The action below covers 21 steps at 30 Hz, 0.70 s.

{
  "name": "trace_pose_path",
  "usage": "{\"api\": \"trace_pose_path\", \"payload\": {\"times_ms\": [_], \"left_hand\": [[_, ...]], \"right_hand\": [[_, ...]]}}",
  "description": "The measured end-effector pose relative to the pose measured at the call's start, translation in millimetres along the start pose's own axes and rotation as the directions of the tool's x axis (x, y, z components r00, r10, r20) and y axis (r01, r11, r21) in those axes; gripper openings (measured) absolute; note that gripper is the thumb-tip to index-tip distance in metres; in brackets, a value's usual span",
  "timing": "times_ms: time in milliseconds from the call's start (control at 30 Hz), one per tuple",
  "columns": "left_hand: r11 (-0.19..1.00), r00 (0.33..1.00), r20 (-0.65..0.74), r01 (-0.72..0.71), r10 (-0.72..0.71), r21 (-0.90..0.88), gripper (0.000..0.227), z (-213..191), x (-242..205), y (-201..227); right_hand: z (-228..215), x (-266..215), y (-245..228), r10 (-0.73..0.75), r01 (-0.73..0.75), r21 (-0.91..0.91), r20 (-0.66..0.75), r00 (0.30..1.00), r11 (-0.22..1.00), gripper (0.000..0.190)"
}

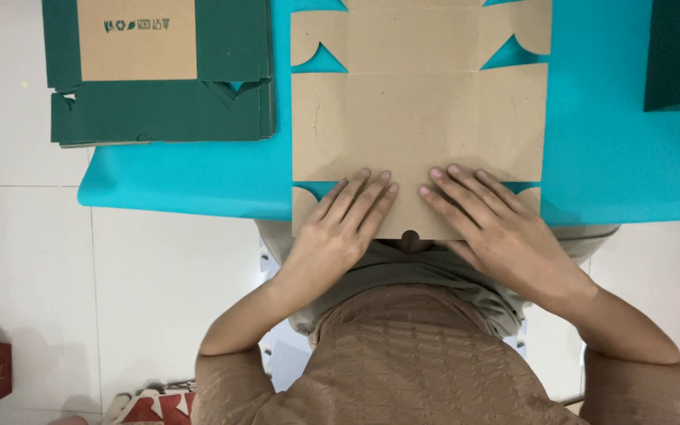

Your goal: The person folds flat green cardboard pieces into small rectangular boxes on a teal table. They fold the side flaps, tuck tabs, and close the lids, then stack the finished boxes to the right. The process is repeated for multiple units.

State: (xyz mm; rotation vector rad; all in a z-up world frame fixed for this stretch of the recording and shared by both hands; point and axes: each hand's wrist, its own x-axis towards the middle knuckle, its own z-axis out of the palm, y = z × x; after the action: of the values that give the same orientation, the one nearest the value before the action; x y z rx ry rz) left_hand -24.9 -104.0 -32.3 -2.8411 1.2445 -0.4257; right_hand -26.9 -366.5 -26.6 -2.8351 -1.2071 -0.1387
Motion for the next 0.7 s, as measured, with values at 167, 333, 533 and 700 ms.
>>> {"api": "trace_pose_path", "payload": {"times_ms": [167, 333, 533, 700], "left_hand": [[0.992, 0.992, -0.127, -0.012, -0.004, -0.127, 0.032, 9, 12, -7], [0.958, 0.998, 0.020, 0.065, -0.062, -0.279, 0.010, 8, 42, -31], [0.847, 0.889, 0.451, 0.185, 0.072, -0.499, 0.039, 20, 92, -77], [0.729, 0.841, 0.511, 0.235, 0.179, -0.643, 0.038, 41, 107, -95]], "right_hand": [[-29, -9, 11, -0.009, 0.008, 0.069, 0.026, 1.000, 0.998, 0.055], [-36, 0, 45, 0.030, -0.036, 0.093, 0.065, 0.997, 0.995, 0.042], [-33, 37, 101, 0.215, -0.330, 0.118, 0.550, 0.807, 0.937, 0.031], [-21, 53, 125, 0.110, -0.337, 0.262, 0.619, 0.777, 0.904, 0.040]]}}
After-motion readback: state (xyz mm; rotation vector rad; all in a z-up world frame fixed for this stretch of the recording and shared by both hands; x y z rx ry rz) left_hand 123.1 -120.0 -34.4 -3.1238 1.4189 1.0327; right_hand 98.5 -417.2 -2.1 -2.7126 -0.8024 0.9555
